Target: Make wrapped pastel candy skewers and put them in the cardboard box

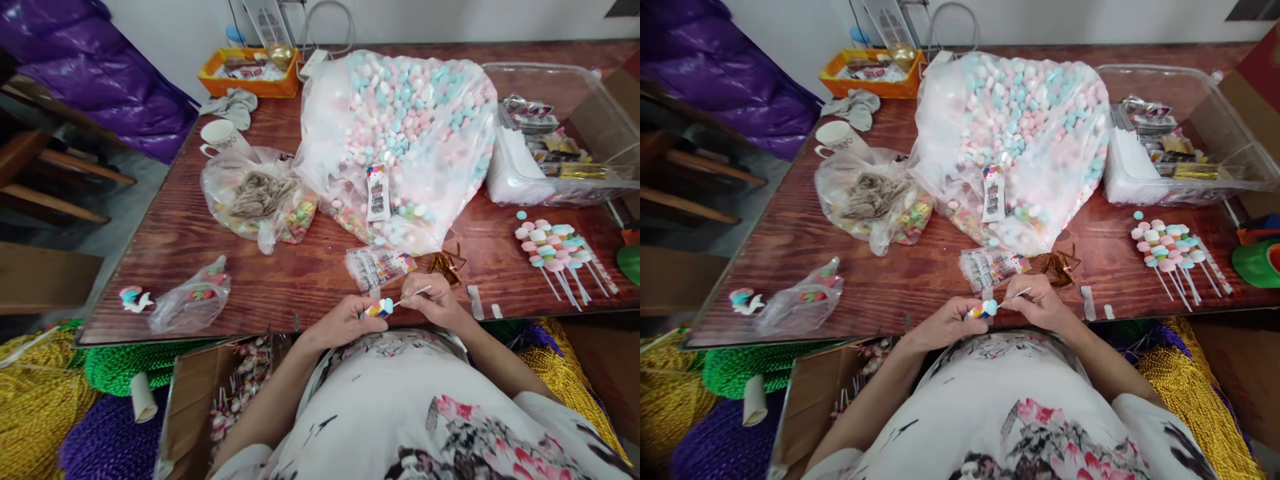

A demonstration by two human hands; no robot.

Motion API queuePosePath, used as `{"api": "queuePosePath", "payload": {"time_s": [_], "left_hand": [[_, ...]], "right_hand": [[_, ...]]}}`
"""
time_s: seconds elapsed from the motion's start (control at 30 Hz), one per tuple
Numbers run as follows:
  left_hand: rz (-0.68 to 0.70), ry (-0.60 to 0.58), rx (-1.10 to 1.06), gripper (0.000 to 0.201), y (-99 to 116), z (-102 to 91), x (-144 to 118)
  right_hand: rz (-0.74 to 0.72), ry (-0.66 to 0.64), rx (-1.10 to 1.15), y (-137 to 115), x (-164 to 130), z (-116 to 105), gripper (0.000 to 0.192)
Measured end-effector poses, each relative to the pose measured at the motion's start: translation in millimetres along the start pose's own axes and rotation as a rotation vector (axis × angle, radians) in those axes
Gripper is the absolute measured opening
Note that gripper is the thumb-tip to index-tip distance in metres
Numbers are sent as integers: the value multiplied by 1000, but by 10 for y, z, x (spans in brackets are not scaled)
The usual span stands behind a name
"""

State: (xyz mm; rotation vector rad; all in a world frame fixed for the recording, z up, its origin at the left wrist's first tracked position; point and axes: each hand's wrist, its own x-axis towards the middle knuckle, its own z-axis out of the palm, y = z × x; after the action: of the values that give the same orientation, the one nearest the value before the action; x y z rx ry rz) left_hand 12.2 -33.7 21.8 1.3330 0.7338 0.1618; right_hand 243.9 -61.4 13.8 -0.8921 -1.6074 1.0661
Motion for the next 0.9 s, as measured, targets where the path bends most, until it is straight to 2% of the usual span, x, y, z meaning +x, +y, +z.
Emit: {"api": "queuePosePath", "payload": {"time_s": [0.07, 0.27, 0.37, 0.43, 0.5, 0.57, 0.63, 0.67, 0.7, 0.73, 0.83, 0.9], "left_hand": [[-43, -74, -82, 42, -21, -51, -9], [-13, -58, -45, 42, -56, -84, -11], [53, -12, 13, 42, -65, -35, -1], [108, 61, 102, 39, -52, -6, -1], [184, 197, 263, 36, -10, 6, -19], [293, 432, 475, 36, 58, -1, -66], [402, 722, 653, 33, 130, -15, -138], [436, 830, 698, 27, 159, -17, -177], [445, 885, 709, 21, 177, -12, -211], [426, 878, 687, 20, 184, 1, -238], [287, 652, 513, 30, 141, 96, -242], [226, 553, 442, 29, 85, 177, -188]], "right_hand": [[-40, -93, -43, -39, 19, -38, 16], [-172, -178, -175, -82, 84, 83, 14], [-206, -187, -226, -55, 92, 182, 15], [-169, -127, -204, -29, 85, 216, 13], [-135, -2, -152, -1, 61, 223, 9], [-144, 136, -108, 30, 21, 216, 10], [-184, 254, -98, 61, -28, 214, 15], [-204, 302, -102, 76, -51, 219, 17], [-214, 341, -108, 91, -72, 229, 19], [-216, 378, -111, 105, -90, 244, 19], [-176, 446, -120, 134, -125, 309, 12], [-135, 429, -122, 136, -143, 358, 9]]}}
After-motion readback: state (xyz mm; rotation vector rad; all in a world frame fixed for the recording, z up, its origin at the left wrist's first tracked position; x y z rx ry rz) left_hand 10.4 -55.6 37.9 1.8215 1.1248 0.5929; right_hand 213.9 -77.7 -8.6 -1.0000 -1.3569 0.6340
